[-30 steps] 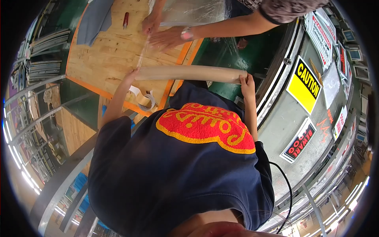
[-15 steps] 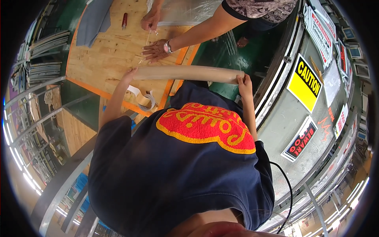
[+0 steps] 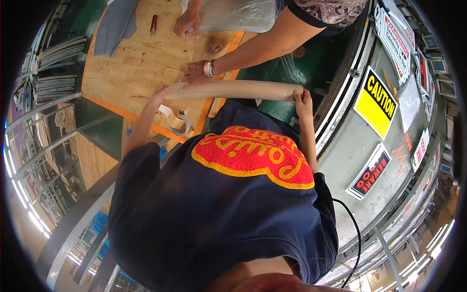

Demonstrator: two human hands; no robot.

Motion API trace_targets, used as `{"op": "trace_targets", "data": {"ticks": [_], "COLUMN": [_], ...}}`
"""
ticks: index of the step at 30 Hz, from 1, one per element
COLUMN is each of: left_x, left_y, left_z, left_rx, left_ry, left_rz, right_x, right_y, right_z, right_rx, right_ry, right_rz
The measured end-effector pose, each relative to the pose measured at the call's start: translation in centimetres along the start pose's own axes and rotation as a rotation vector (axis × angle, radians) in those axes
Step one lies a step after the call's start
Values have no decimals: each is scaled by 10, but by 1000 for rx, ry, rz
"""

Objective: The person is seen wrapping a stack of white paper/boards with plastic film and sorting signs.

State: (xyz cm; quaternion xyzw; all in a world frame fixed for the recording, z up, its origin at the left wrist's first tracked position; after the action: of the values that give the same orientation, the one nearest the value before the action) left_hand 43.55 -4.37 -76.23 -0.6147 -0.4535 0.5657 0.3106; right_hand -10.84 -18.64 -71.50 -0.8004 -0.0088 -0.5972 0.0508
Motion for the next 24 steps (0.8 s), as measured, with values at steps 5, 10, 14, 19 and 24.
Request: {"op": "trace_targets", "data": {"ticks": [5, 10, 14, 19, 24], "left_x": [12, 14, 13, 8, 4], "left_y": [8, 11, 12, 5, -3], "left_z": [-4, -3, -5, 1, 5], "left_rx": [-106, 16, -10, -3, 19], "left_ry": [-3, -27, 19, -15, -15], "left_rz": [-25, 24, -1, 26, 4], "right_x": [-2, -4, -5, -7, -4], "right_y": [4, 4, 2, 2, 2], "right_z": [-4, -6, -6, -5, -5], "right_rx": [-9, 11, 12, 20, 40], "right_ry": [-37, -78, -86, -83, -67], "right_rz": [12, 27, 35, 57, 12]}}
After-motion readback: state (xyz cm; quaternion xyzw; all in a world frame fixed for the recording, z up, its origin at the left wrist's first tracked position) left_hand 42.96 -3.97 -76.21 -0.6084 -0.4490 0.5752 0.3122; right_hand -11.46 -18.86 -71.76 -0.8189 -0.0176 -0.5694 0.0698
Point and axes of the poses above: each hand's wrist, its own y-axis towards the middle knuckle, its own z-axis out of the palm, x = y × z, the point moved 4 cm from there along y, towards the middle knuckle, and after that the axes turned 12 degrees about -z, right-handed, at the moved point
